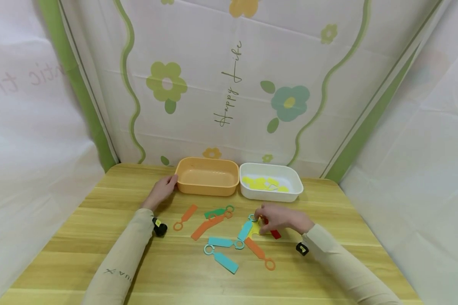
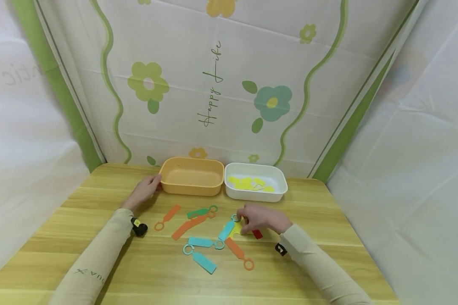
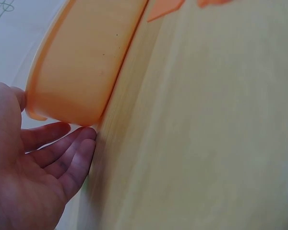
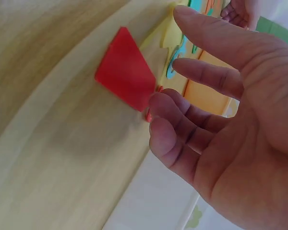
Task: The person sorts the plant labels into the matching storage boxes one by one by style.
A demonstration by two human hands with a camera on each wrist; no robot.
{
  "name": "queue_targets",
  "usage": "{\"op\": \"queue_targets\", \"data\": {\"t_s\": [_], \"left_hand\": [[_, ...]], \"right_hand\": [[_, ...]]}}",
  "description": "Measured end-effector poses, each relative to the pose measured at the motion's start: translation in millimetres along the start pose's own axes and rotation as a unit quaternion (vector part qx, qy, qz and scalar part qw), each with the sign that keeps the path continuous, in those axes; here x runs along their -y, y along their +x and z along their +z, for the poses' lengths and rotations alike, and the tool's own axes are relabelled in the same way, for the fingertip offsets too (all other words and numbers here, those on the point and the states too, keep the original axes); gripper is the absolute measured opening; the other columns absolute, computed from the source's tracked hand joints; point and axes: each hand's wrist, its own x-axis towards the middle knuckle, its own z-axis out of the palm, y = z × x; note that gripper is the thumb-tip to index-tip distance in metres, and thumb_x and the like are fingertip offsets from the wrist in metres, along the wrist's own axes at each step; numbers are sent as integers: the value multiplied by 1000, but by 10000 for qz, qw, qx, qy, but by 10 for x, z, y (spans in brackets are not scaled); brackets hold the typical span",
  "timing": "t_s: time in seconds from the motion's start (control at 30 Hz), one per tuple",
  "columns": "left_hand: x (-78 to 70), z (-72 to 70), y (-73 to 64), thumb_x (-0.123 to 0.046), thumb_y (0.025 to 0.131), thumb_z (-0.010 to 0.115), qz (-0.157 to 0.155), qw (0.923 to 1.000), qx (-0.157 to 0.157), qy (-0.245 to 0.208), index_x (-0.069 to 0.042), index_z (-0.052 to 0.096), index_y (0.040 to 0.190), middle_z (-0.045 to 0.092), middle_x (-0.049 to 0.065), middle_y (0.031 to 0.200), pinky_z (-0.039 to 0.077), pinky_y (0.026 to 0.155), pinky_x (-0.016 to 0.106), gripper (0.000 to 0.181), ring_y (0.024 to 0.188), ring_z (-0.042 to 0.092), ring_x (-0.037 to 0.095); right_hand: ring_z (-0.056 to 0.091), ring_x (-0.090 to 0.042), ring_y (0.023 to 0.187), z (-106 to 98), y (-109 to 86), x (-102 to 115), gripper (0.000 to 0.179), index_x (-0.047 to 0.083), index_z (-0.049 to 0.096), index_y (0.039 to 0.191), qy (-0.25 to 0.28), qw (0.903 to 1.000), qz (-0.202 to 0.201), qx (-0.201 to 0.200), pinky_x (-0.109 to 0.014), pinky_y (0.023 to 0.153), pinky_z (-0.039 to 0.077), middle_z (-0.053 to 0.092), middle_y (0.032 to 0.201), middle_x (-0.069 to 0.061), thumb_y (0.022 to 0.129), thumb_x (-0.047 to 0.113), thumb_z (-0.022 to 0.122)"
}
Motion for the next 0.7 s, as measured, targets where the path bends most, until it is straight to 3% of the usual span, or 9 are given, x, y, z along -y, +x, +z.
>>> {"op": "queue_targets", "data": {"t_s": [0.3,0.53,0.7], "left_hand": [[-5,-5,1,-60,102,26,5,9999,-15,-101,-9,47,143,53,18,141,36,111,53,69,132,48,35],[-4,-8,-1,-64,100,23,-20,10000,59,-53,-9,42,148,48,18,147,33,113,54,75,137,42,37],[-20,-10,-21,-55,104,27,-21,10000,19,-82,-9,47,144,53,18,140,36,111,53,64,131,48,35]], "right_hand": [[46,-10,78,38,14,0,39,17,63,107,125,9998,101,92,-24,70,41,51,92,1,80,39,81],[45,-10,78,59,23,8,36,15,62,103,262,9997,13,10,-23,69,40,51,92,-1,81,38,80],[45,-11,81,74,15,12,36,14,63,101,432,9990,147,20,-24,72,41,50,95,-1,80,38,80]]}}
